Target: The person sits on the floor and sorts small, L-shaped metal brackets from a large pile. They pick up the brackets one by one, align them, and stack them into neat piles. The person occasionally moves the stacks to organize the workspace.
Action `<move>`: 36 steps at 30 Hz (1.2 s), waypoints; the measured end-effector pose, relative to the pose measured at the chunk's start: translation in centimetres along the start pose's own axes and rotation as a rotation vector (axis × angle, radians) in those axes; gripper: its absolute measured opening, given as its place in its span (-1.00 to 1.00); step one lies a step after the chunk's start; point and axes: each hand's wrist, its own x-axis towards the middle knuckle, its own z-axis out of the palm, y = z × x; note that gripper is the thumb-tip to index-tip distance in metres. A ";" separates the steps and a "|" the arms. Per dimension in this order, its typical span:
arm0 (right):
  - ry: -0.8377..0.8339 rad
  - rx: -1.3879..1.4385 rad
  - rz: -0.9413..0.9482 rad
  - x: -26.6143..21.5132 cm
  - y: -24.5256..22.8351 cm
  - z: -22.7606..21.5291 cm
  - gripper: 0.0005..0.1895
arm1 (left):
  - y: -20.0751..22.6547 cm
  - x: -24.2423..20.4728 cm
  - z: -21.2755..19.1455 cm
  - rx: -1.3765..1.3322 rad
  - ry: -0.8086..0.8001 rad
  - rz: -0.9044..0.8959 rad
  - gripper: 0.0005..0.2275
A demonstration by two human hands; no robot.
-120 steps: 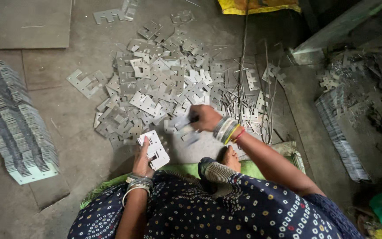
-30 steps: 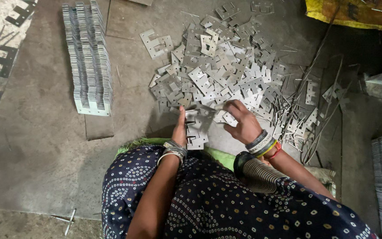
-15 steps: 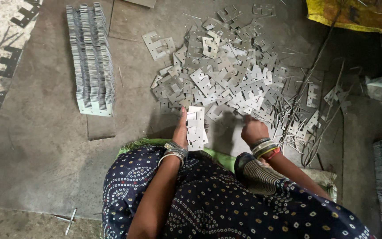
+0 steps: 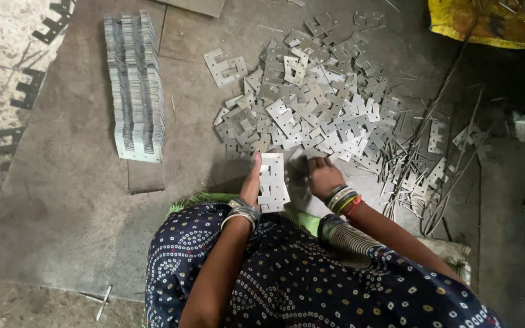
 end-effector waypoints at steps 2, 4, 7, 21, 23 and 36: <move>0.023 -0.062 -0.066 -0.1 0.6 1.1 -0.33 | -0.2 0.4 -0.2 0.026 0.071 0.049 -0.34; 0.082 -0.126 -0.175 -0.9 1.3 1.9 -0.22 | -0.8 1.0 -0.7 0.029 0.117 0.092 -0.40; 0.188 -0.084 -0.112 -1.8 2.6 2.3 -0.55 | -1.5 2.2 -1.6 0.009 0.111 0.152 -0.45; 0.434 -0.064 -0.041 1.6 12.4 -3.1 -0.39 | -1.3 1.9 -1.4 -0.248 -0.004 0.030 -0.35; 0.364 -0.107 0.024 2.4 14.8 -3.2 -0.33 | -2.2 2.7 -2.3 -0.173 -0.023 -0.030 -0.36; 0.110 0.097 0.314 -0.9 12.4 -7.4 -0.74 | -2.7 4.2 -3.2 -0.161 0.012 -0.051 -0.53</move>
